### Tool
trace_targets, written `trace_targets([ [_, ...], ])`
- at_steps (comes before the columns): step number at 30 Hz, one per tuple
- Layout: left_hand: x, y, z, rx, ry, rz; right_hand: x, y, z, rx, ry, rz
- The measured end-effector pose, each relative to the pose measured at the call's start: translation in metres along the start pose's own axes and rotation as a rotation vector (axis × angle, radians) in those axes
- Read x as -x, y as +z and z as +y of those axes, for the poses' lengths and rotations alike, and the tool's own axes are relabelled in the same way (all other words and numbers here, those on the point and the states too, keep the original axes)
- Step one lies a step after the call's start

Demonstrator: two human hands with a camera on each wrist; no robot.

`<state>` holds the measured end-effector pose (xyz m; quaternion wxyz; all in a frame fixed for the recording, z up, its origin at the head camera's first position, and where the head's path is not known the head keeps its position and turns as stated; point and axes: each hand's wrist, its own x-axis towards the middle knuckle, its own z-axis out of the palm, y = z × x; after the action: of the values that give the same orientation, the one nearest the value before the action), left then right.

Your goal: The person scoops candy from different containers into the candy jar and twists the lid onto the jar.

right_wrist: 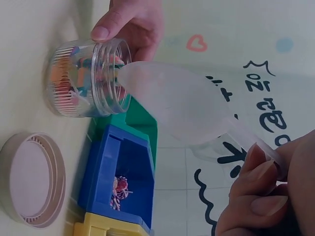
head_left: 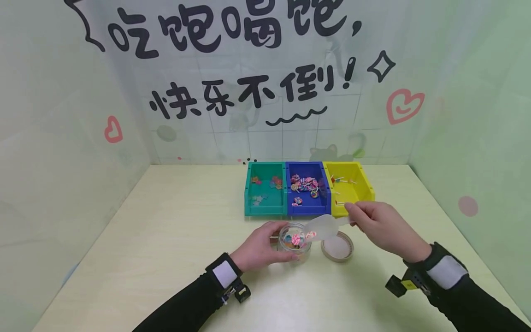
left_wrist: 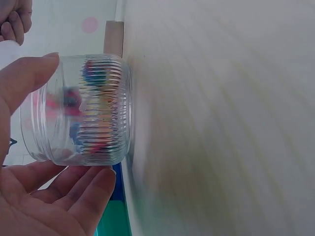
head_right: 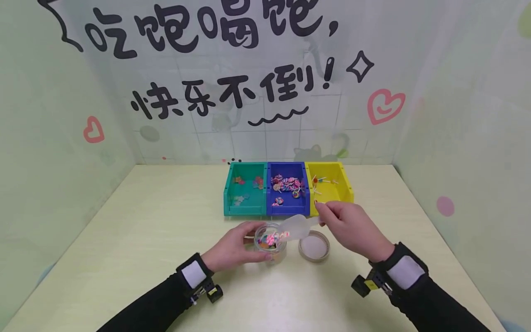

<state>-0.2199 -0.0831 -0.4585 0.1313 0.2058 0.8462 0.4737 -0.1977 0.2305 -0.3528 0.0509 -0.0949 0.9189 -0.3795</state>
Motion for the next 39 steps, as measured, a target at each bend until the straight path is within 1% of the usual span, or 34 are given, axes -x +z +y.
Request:
trace_targets([
  [7, 0.0, -0.001, 0.002, -0.007, -0.014, -0.002, -0.001, -0.003, -0.003, 0.0, 0.006, 0.015],
  [13, 0.0, -0.002, 0.003, 0.002, -0.033, -0.011, 0.0, -0.004, 0.005, -0.028, 0.006, 0.02],
  [17, 0.0, -0.003, 0.003, 0.001, -0.041, -0.013, 0.0, -0.004, 0.014, -0.106, 0.021, -0.006],
  [22, 0.0, -0.002, 0.003, -0.012, -0.057, -0.009, -0.001, -0.005, 0.022, -0.233, 0.067, -0.082],
  [25, 0.0, -0.002, 0.002, -0.017, -0.054, -0.006, -0.001, -0.006, 0.026, -0.303, 0.088, -0.123],
  [29, 0.001, -0.003, 0.003, -0.013, -0.044, -0.012, 0.001, -0.008, 0.03, -0.38, 0.086, -0.165],
  [35, 0.0, -0.008, 0.006, -0.015, -0.026, -0.008, 0.003, -0.008, 0.034, -0.453, 0.086, -0.201],
  [39, -0.001, -0.01, 0.006, -0.02, -0.008, 0.013, 0.004, -0.007, 0.035, -0.471, 0.089, -0.204],
])
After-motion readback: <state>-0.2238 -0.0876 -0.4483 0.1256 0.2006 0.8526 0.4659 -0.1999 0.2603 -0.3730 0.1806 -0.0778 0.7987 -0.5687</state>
